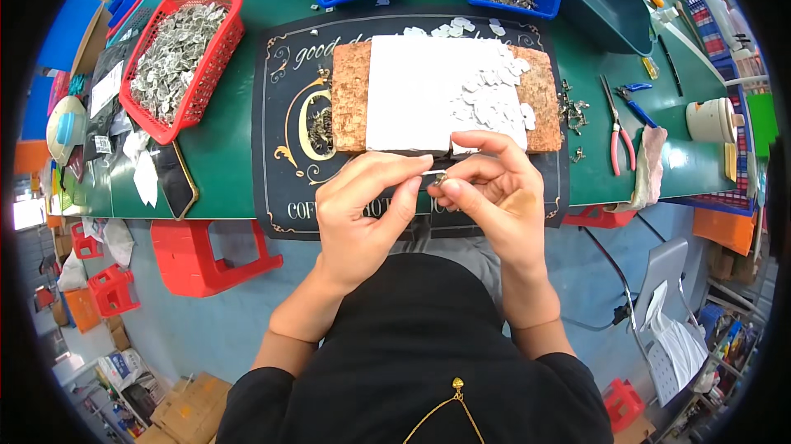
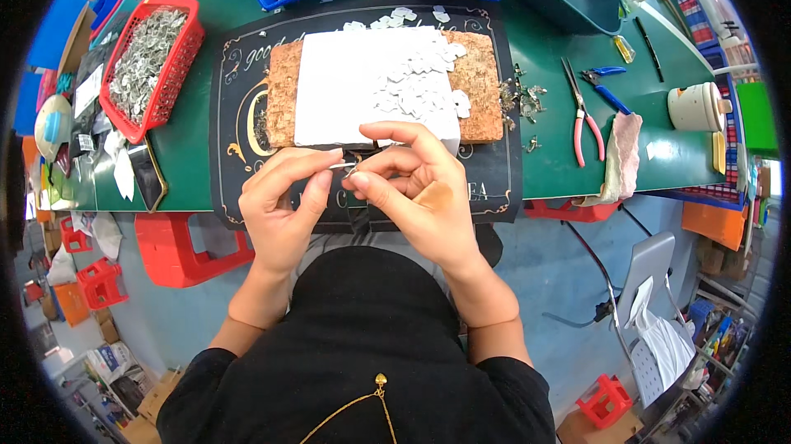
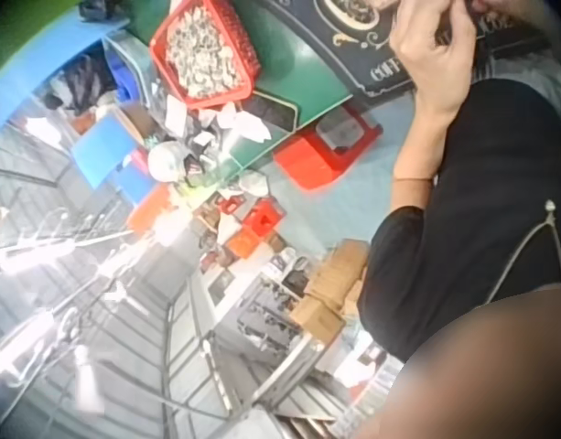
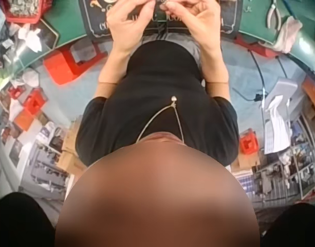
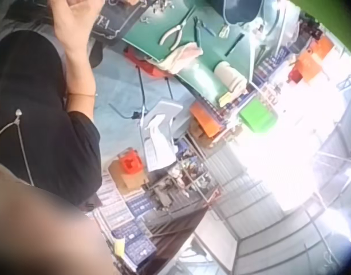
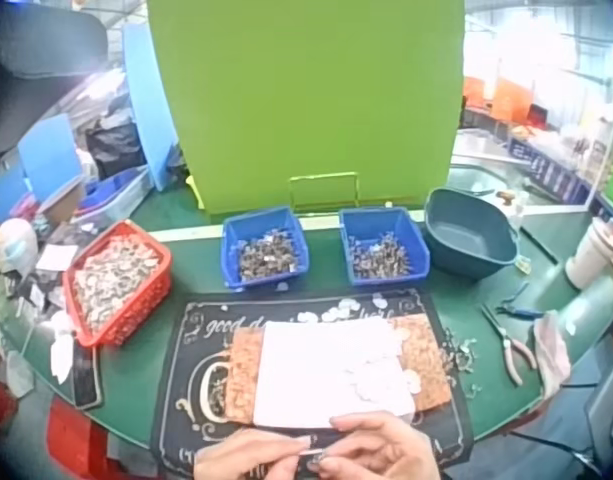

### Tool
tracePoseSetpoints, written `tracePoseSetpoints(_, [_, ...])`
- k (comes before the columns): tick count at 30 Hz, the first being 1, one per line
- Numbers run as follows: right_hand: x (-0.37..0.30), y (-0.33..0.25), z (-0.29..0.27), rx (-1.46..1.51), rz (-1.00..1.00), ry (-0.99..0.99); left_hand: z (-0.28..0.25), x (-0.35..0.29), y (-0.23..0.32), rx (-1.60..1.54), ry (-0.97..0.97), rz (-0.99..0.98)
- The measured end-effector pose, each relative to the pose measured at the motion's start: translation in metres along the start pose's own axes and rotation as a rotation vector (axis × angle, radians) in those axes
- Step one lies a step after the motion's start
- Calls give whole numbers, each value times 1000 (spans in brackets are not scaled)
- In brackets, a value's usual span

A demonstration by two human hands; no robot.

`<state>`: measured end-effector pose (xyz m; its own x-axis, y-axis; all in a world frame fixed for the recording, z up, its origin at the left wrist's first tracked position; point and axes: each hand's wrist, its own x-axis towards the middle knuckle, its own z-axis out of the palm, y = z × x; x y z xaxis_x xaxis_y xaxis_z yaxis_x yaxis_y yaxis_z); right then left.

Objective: Assembling small black components onto a white rectangular base on a factory workbench.

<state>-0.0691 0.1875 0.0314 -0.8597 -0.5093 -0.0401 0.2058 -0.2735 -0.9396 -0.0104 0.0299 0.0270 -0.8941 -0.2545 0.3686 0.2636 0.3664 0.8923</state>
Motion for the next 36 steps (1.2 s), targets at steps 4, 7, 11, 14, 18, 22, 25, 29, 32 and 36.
tracePoseSetpoints(4, [0, 4, 1, -23, -37, 3, 0, 0, 3, 32, -2, 80])
tracePoseSetpoints(7, [-2, 8, 6, 17, -63, 56, 1, 0, 2, 87, 2, 148])
tracePoseSetpoints(11, [-4, 11, 10, 27, -70, 56, 0, -1, -1, 171, 21, 232])
tracePoseSetpoints(14, [-4, 10, 11, -58, -83, 78, 1, -3, -3, 161, 36, 224])
tracePoseSetpoints(18, [-6, 4, 9, -317, -213, 6, 2, -11, -4, -98, 66, -4])
tracePoseSetpoints(22, [-9, 0, 8, -227, -137, -45, 2, -10, -8, -120, 63, 57])
tracePoseSetpoints(25, [-11, 4, 9, -318, -211, -47, 3, -7, -8, -30, 37, 184])
tracePoseSetpoints(29, [-10, 9, 10, -439, -362, -27, 9, -9, -14, -101, 97, 232])
tracePoseSetpoints(32, [-7, 9, 8, -641, -478, -20, 11, -17, -17, -123, 92, 171])
tracePoseSetpoints(36, [-6, 2, 0, -1007, -465, 68, 2, -9, -9, 89, -14, 157])
